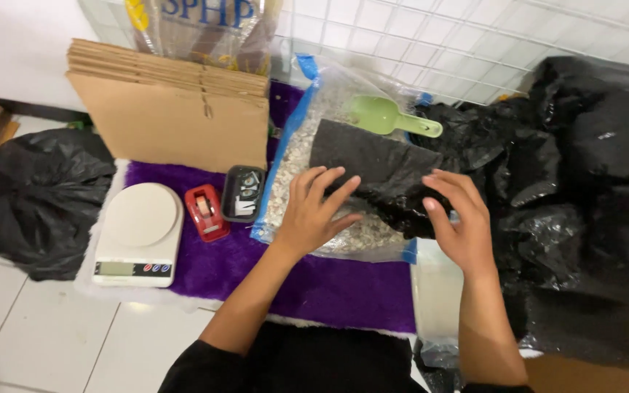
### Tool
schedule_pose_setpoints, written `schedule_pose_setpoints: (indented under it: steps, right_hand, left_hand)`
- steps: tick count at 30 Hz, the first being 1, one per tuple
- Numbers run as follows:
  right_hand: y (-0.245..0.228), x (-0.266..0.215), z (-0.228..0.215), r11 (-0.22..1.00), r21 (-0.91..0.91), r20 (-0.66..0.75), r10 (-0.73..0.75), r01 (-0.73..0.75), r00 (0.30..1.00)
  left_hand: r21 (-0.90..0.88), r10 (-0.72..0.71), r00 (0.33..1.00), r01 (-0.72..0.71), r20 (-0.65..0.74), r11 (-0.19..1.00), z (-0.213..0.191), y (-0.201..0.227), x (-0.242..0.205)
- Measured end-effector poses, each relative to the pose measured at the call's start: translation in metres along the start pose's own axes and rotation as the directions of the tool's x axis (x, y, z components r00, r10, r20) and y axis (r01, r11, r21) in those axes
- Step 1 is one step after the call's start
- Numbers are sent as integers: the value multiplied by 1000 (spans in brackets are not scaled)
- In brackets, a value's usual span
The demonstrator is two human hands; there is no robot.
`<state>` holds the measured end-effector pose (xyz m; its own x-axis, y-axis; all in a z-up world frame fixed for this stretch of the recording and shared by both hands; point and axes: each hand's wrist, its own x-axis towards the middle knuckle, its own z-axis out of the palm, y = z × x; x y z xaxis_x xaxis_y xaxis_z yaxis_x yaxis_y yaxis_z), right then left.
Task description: The person wraps a small rectangular item in black bubble wrap, folds the edges, and secures them with tape. They then place the wrapped item on a larger sheet of bubble wrap, fold it around the item, and tape it shut. The wrapped package is set aside on a pile of similar packages.
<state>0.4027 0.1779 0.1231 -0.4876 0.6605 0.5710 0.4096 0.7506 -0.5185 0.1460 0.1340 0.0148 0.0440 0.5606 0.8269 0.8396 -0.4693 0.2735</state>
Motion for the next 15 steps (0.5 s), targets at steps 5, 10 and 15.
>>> schedule_pose_setpoints:
  steps: [5,10,15]
  right_hand:
    - [20,-63,4,988,-146,-196,-67,39,978]
    - [41,-105,39,940,-325,-242,-192,107,951]
    - [59,-101,52,862,-492,-259,-278,121,925]
  left_hand:
    - [-3,169,986,-169,2,986,9,20,7]
    - [-9,351,934,-352,-71,936,32,32,22]
    - [-62,527,848,-530,-50,846,31,38,48]
